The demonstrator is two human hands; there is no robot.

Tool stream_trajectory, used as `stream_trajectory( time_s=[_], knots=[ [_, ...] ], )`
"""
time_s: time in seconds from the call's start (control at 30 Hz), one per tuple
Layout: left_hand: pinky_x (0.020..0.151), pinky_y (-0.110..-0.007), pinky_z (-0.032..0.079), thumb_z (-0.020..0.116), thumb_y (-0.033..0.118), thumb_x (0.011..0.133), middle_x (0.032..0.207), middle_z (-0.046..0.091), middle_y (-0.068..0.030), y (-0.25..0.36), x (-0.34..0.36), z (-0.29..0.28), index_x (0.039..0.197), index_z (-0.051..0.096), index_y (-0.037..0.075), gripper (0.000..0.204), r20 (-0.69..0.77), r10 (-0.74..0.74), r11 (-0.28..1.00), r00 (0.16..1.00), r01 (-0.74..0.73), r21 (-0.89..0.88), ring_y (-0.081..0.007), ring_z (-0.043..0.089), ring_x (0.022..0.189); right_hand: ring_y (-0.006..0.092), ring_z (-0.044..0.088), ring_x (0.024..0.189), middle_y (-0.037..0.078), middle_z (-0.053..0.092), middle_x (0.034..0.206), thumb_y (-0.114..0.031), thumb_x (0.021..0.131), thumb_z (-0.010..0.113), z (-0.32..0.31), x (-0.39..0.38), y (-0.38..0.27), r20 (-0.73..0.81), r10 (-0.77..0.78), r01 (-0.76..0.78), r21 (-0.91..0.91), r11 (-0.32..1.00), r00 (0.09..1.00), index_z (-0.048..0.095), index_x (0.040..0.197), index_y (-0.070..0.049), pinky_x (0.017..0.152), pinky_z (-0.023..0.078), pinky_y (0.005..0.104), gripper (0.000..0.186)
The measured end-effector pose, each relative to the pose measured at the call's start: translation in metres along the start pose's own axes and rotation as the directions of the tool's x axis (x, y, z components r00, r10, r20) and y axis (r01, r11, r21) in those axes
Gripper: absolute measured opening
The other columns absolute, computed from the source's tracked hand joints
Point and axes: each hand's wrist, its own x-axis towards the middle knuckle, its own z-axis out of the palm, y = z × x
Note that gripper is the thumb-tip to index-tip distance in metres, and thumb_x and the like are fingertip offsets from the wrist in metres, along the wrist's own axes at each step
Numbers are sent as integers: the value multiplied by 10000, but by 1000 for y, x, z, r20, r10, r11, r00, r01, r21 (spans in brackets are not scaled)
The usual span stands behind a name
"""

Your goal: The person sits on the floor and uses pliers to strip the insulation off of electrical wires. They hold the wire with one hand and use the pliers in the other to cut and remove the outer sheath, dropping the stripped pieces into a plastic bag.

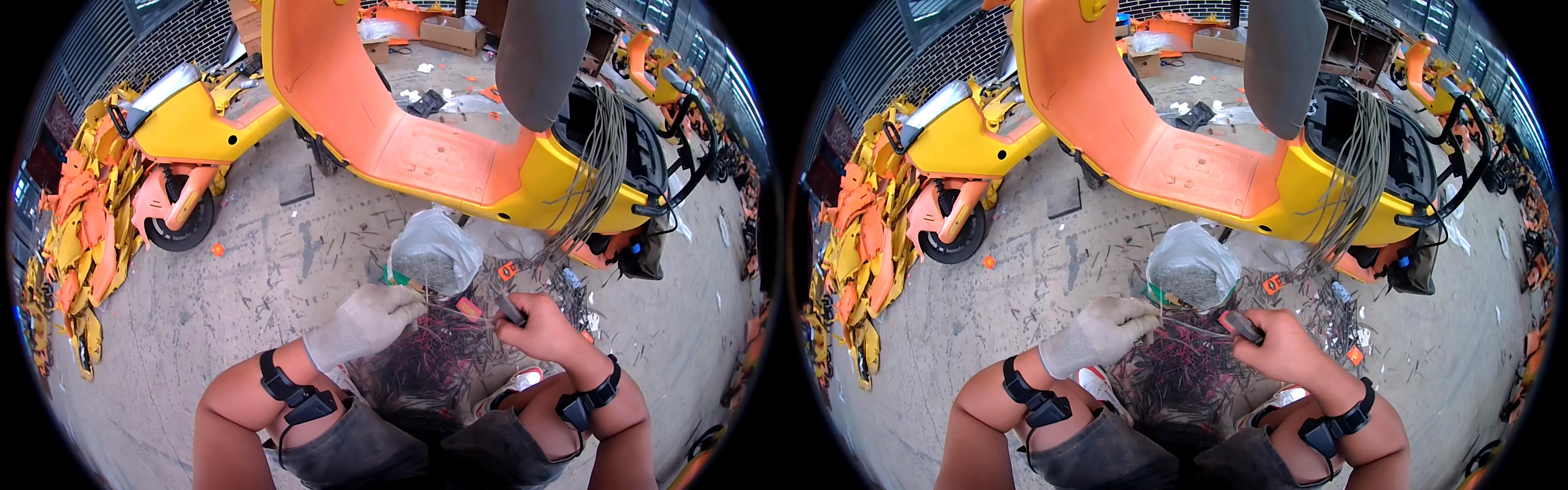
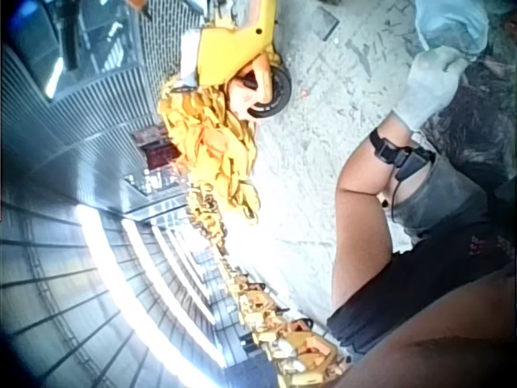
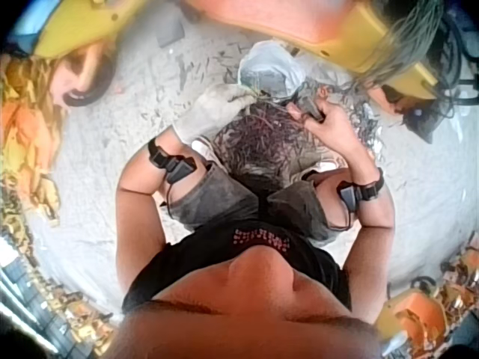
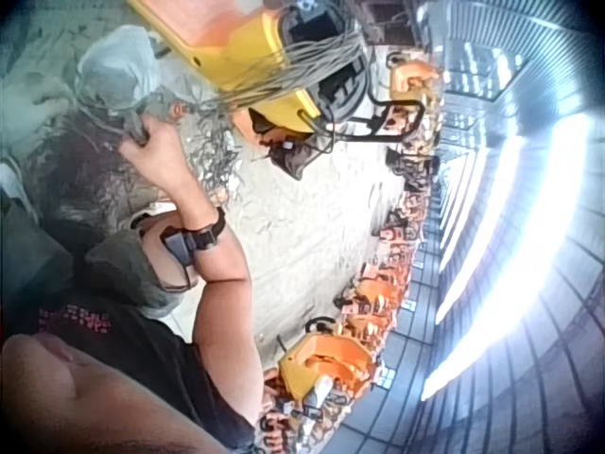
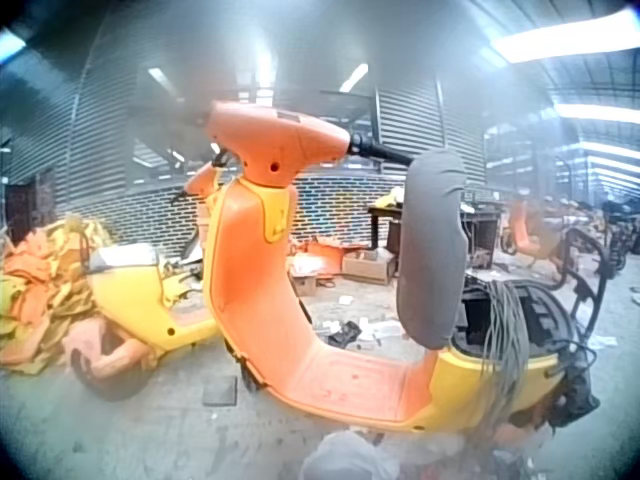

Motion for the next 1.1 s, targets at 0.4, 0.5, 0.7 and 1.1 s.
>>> stream_trajectory(
  time_s=[0.4, 0.5, 0.7, 1.1],
  knots=[
    [746, -349, 529, 564, 243, 995, 900, 707, -144, 1, 3, -8, 1105, 705, 9, 295, -180, -13, 999, 984, 4, -50, -223, 688, 781, 58, 568, 717, 2, 664, 766, -121, 883, 755, -5, 3, -1, 26, 144, -147, 201, 969, 989, 718, 937, 10, 658, 485, 262, 146],
    [735, -332, 525, 547, 224, 1009, 879, 694, -123, -4, 9, -1, 1141, 687, 6, 291, -196, -4, 995, 981, -16, -99, -193, 668, 765, 70, 607, 806, 36, 703, 859, -133, 901, 754, -1, 4, -2, 51, 134, -142, 232, 962, 990, 711, 986, 3, 740, 509, 271, 166],
    [788, -331, 537, 484, 230, 1042, 893, 734, -96, -3, 17, 8, 1167, 617, -7, 299, -88, -57, 960, 995, 30, -278, -198, 698, 838, 102, 657, 855, 55, 736, 939, -126, 930, 722, 3, 7, -20, 104, 39, -58, 191, 980, 994, 705, 1058, -9, 804, 536, 295, 174],
    [631, -240, 486, 491, 182, 1056, 850, 686, -44, 25, 23, 13, 1075, 587, 6, 201, 59, -100, 855, 993, 116, -505, -83, 600, 695, 334, 655, 992, 145, 686, 1047, -8, 799, 713, 7, 19, -22, -120, -391, 378, -118, 918, 913, 688, 1116, -41, 889, 524, 390, 320]
  ],
)
